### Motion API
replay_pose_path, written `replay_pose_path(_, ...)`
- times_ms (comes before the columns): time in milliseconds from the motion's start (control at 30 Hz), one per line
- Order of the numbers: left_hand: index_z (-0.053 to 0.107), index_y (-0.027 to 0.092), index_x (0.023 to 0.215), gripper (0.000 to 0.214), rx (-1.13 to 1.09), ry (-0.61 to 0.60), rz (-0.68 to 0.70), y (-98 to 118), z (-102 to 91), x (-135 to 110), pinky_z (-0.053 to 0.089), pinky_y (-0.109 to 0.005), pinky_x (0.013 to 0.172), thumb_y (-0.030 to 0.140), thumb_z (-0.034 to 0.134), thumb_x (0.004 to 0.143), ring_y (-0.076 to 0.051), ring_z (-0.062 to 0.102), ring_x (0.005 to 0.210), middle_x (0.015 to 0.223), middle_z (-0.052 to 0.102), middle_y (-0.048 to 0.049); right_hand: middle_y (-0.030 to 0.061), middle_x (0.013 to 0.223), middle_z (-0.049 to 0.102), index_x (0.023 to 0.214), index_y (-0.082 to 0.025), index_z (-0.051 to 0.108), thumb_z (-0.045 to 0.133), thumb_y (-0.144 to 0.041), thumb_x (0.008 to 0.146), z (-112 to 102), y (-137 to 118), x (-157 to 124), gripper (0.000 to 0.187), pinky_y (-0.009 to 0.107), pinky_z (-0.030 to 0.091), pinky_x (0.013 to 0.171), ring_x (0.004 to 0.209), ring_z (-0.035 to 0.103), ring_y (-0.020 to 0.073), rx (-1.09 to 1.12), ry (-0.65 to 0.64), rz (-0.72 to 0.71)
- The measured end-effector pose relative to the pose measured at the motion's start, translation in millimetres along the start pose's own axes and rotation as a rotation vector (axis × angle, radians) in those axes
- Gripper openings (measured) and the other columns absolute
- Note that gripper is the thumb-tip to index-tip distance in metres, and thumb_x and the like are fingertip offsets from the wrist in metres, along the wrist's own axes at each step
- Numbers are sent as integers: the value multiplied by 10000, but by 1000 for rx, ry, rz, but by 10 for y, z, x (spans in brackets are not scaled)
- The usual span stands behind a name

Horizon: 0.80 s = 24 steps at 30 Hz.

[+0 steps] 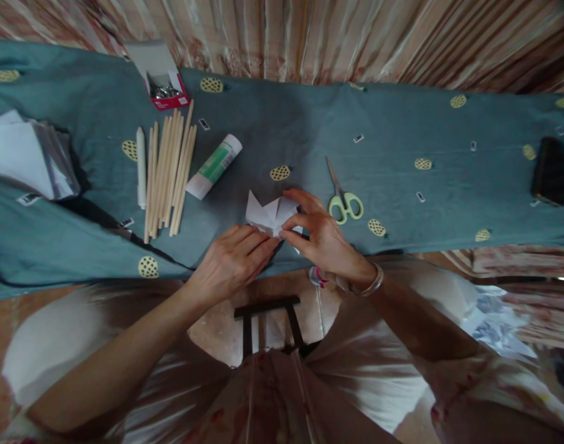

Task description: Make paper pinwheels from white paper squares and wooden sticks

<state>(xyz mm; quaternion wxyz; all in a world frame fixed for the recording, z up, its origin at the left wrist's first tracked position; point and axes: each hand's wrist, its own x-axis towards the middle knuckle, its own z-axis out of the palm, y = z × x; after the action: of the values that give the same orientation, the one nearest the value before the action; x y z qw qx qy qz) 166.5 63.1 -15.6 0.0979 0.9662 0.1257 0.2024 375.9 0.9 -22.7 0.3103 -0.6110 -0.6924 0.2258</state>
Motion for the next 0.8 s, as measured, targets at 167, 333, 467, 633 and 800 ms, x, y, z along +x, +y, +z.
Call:
replay_pose_path(167,659,138,1096,189,-5,-66,-14,-8,4,-19,528,-347,746,157,522,966,-216,658,884,1000,733,-99,83,1401,568,774,-221,684,659,-172,844,22,-16,6,89,540,412,1131,1372,475,289,-2,23,24)
replay_pose_path(333,670,141,1059,176,-4,-68,-26,-4,-7,-3,529,-339,748,160,519,971,-210,649,869,985,730,-89,86,1390,578,767,-217,664,646,-146,831,28,-35,10,98,551,399,1135,1366,478,299,17,31,34)
replay_pose_path(467,669,128,1073,175,-26,-56,-21,-4,-4,-2,535,-346,767,151,537,960,-219,653,902,1003,729,-99,105,1385,575,780,-213,650,661,-149,823,42,-30,8,78,527,407,1131,1360,484,293,16,43,35)
replay_pose_path(633,672,139,1101,204,-40,-90,-37,-12,-8,-6,548,-362,782,154,520,966,-223,659,925,1016,731,-102,85,1384,574,789,-223,646,652,-158,828,48,-17,2,76,528,396,1137,1361,480,289,13,38,32)
replay_pose_path(800,676,132,1077,188,-35,-69,-31,-12,-6,2,554,-353,782,163,526,968,-219,660,913,1004,732,-98,89,1392,570,814,-223,650,644,-169,840,49,-15,-4,61,526,395,1133,1362,478,294,4,39,21)
